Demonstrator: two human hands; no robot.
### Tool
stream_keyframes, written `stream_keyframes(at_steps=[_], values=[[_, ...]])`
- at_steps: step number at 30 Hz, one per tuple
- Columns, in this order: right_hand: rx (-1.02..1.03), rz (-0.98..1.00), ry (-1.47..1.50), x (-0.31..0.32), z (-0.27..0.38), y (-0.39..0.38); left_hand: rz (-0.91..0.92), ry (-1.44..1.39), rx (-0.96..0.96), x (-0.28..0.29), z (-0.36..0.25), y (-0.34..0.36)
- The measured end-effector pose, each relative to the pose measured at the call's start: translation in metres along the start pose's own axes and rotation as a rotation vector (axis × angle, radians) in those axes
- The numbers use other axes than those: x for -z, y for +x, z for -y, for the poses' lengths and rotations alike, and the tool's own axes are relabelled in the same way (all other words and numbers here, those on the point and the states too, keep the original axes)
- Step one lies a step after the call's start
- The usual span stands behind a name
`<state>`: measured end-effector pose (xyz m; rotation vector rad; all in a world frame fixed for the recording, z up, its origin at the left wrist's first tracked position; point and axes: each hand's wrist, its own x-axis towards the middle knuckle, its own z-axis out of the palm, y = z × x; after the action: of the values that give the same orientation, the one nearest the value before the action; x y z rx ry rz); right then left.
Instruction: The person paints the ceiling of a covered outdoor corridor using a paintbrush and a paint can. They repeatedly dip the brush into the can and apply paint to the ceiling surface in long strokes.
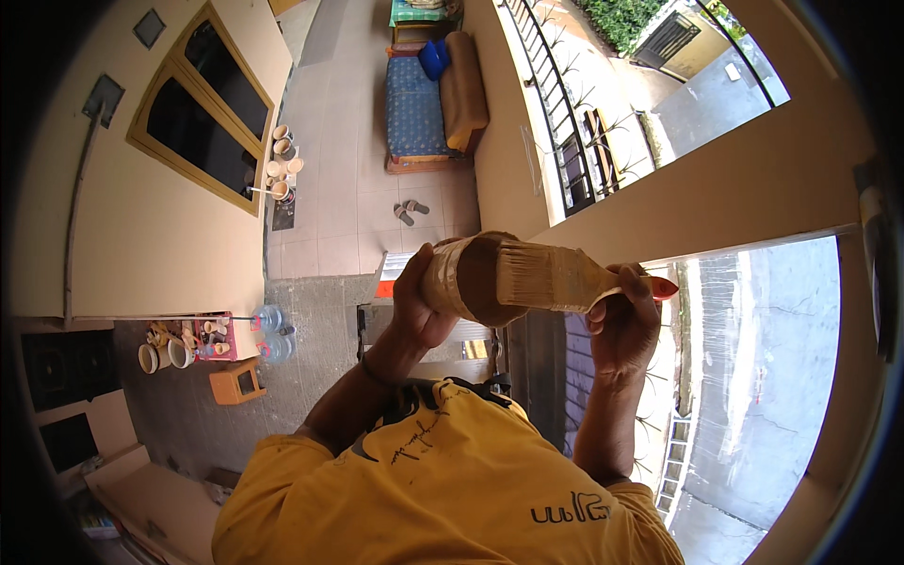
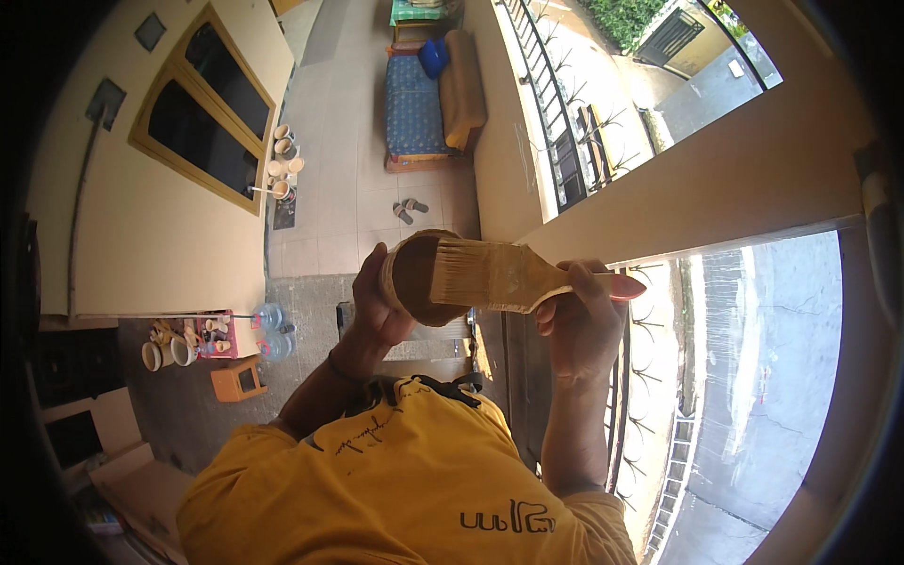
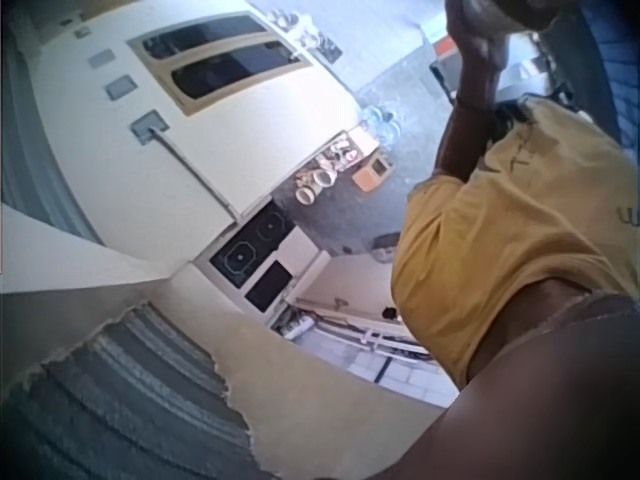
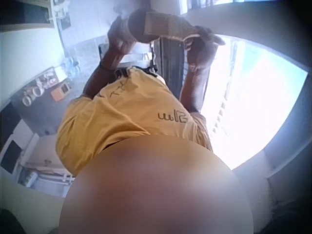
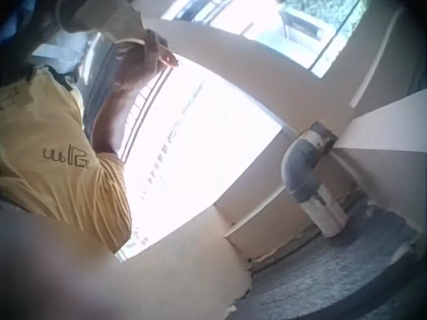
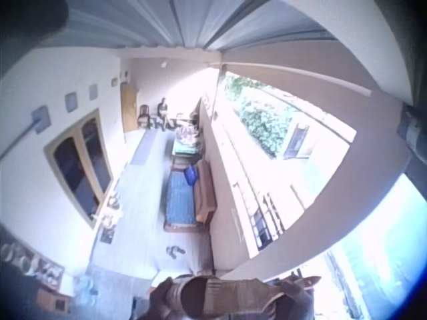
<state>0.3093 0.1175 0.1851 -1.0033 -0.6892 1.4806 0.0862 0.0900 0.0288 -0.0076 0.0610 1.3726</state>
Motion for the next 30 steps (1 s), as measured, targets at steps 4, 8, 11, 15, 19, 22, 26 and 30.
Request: stream_keyframes(at_steps=[4,8,11,15,19,22,26,30], values=[[-0.105,-0.03,0.204,0.016,-0.012,0.001,0.014,-0.021,0.008,-0.003,0.001,0.001],[-0.165,0.019,0.334,0.008,-0.011,-0.005,-0.018,0.036,0.018,0.001,0.003,0.005],[-0.307,0.044,0.511,0.013,-0.012,-0.002,-0.055,0.046,0.035,0.001,0.004,0.007],[-0.482,-0.022,0.543,0.011,-0.013,-0.004,-0.009,0.026,0.06,0.0,0.007,0.01],[-0.499,0.058,0.724,0.01,-0.021,-0.014,0.016,0.073,0.076,0.004,0.009,0.012],[-0.278,0.086,0.647,0.007,-0.022,-0.025,-0.008,0.057,0.115,-0.021,0.016,0.024],[0.091,0.152,0.442,0.006,-0.027,-0.028,0.079,-0.007,0.18,-0.019,0.023,0.037],[0.718,0.023,-0.1,0.014,-0.011,-0.023,-0.061,0.044,0.208,-0.043,0.035,0.053]])
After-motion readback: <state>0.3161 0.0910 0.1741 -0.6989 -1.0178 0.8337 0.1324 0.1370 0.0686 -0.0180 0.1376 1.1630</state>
